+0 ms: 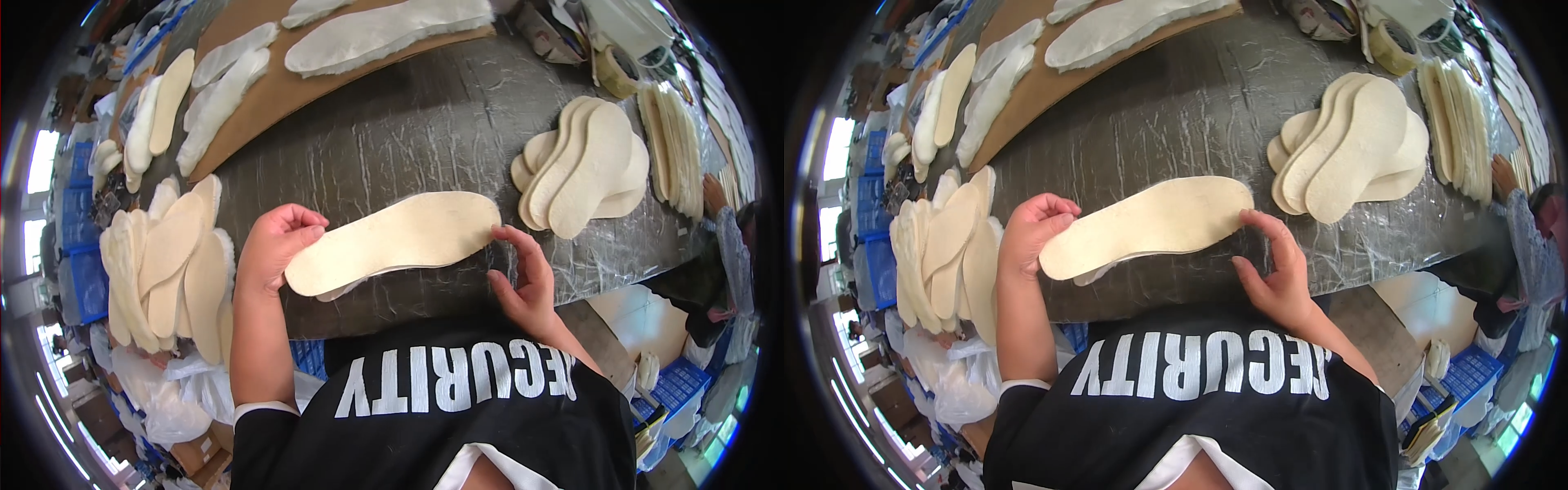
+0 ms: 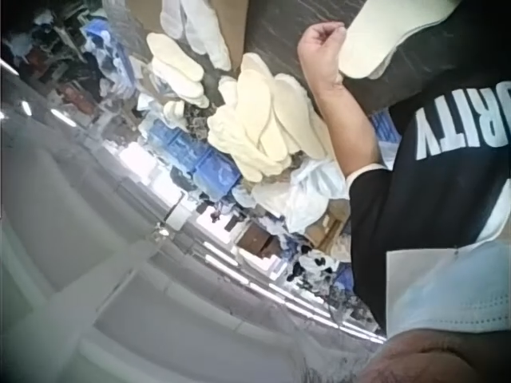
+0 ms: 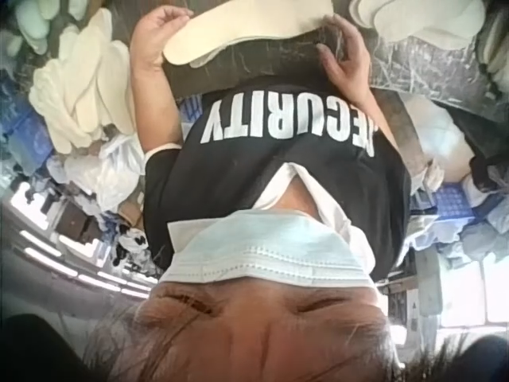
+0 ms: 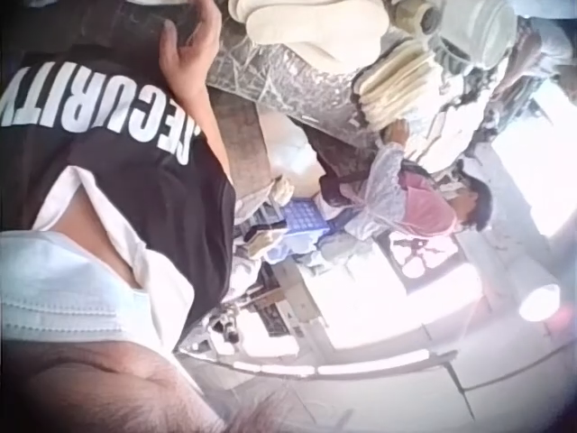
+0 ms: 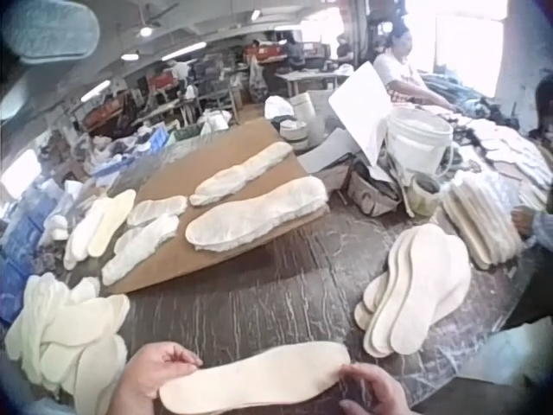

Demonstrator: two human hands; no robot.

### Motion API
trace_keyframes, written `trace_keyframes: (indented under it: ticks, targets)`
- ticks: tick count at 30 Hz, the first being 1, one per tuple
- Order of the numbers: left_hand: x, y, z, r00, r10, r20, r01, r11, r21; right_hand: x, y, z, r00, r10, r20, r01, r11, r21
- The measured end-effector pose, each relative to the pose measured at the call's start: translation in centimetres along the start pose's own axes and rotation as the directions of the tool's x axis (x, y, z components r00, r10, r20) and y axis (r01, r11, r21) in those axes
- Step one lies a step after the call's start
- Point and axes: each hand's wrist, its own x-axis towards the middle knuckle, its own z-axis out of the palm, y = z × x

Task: Sorting and pairing foam and fabric shoe insole components at a manufacturing station.

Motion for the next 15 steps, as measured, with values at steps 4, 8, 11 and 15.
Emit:
trace_keyframes:
  ticks: [4,8,11,15]
  targets:
    - [-0.6,-0.2,0.1,1.0,0.002,-0.027,-0.002,1.0,0.019,-0.8,0.0,0.2,0.994,0.095,-0.047,-0.093,0.995,0.039]
    - [-1.2,-0.7,-0.2,1.0,-0.019,-0.014,0.018,1.0,-0.009,-1.0,-0.2,0.6,0.916,0.4,-0.011,-0.381,0.88,0.283]
    - [-1.6,-1.2,-0.3,1.0,-0.031,-0.006,0.03,0.999,-0.03,0.0,-0.1,0.8,0.846,0.533,-0.008,-0.459,0.736,0.497]
    - [-2.6,-1.1,-0.4,0.999,-0.053,-0.007,0.053,0.999,-0.002,2.6,-0.9,1.5,0.707,0.695,0.132,-0.604,0.495,0.625]
